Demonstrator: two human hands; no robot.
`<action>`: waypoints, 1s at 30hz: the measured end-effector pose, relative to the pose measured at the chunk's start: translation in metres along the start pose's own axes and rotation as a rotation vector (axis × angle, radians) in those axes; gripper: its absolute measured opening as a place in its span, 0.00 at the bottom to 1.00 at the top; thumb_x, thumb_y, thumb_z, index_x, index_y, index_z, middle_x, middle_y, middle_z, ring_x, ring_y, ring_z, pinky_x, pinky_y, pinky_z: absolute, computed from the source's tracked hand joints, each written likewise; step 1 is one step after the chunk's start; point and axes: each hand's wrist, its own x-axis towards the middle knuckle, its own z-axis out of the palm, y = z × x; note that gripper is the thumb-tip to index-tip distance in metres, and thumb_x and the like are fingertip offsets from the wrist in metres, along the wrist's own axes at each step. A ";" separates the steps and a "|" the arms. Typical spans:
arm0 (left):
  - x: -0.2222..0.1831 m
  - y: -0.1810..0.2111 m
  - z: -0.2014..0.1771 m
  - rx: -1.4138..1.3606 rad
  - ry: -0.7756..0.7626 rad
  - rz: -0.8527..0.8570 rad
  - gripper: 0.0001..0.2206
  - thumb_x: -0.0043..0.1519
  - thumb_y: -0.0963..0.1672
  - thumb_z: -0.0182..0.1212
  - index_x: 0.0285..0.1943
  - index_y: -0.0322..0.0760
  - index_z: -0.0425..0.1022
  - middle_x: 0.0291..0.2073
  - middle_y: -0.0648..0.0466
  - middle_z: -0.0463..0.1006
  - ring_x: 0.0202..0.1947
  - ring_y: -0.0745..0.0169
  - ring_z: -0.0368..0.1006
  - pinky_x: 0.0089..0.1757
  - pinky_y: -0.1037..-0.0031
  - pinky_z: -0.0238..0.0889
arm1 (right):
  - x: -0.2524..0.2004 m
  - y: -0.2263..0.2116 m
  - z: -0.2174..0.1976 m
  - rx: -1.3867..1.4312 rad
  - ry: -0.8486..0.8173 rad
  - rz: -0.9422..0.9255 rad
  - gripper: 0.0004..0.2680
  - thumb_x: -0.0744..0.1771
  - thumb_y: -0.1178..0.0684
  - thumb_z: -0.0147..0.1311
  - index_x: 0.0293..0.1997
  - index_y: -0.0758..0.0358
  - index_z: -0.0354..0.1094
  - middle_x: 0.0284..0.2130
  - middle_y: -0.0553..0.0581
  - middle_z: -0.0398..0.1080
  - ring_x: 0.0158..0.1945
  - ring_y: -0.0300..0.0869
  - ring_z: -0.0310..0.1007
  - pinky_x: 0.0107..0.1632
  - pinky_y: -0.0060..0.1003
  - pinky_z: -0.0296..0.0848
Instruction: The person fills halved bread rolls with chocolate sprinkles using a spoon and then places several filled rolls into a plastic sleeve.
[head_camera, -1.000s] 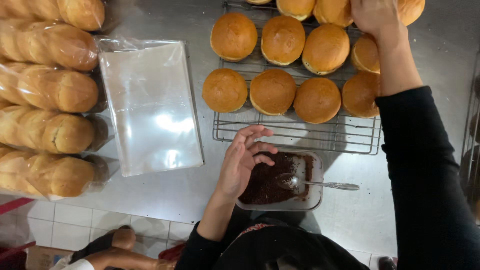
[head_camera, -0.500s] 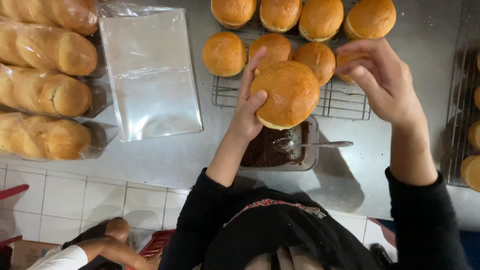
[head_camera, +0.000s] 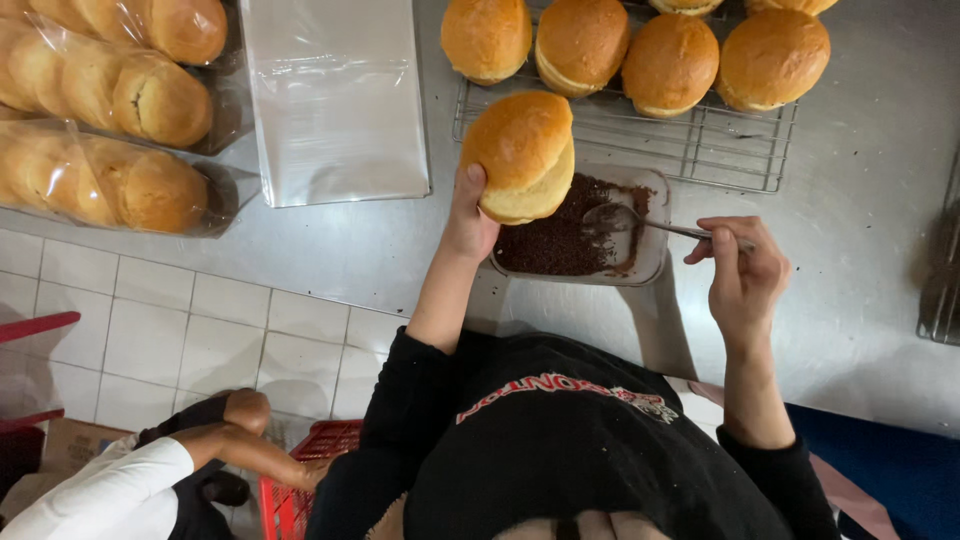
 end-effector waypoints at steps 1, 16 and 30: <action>-0.002 -0.002 -0.002 0.022 0.028 -0.003 0.34 0.53 0.60 0.60 0.60 0.39 0.56 0.52 0.50 0.63 0.55 0.56 0.62 0.54 0.62 0.59 | -0.004 0.003 0.001 -0.052 0.062 -0.169 0.07 0.70 0.64 0.39 0.35 0.74 0.63 0.34 0.68 0.67 0.26 0.44 0.69 0.31 0.30 0.68; -0.017 0.002 0.005 0.014 0.007 0.098 0.33 0.56 0.47 0.64 0.67 0.48 0.47 0.55 0.54 0.59 0.55 0.60 0.62 0.53 0.69 0.62 | -0.019 -0.008 0.044 0.553 -0.031 0.442 0.07 0.67 0.61 0.44 0.38 0.78 0.66 0.25 0.68 0.67 0.24 0.45 0.71 0.28 0.38 0.77; -0.009 -0.017 0.002 0.038 0.250 0.113 0.33 0.54 0.57 0.57 0.64 0.40 0.54 0.54 0.49 0.62 0.56 0.56 0.60 0.53 0.64 0.58 | 0.024 -0.044 -0.037 0.359 0.163 0.228 0.08 0.72 0.61 0.40 0.37 0.71 0.64 0.20 0.57 0.61 0.19 0.38 0.65 0.24 0.24 0.66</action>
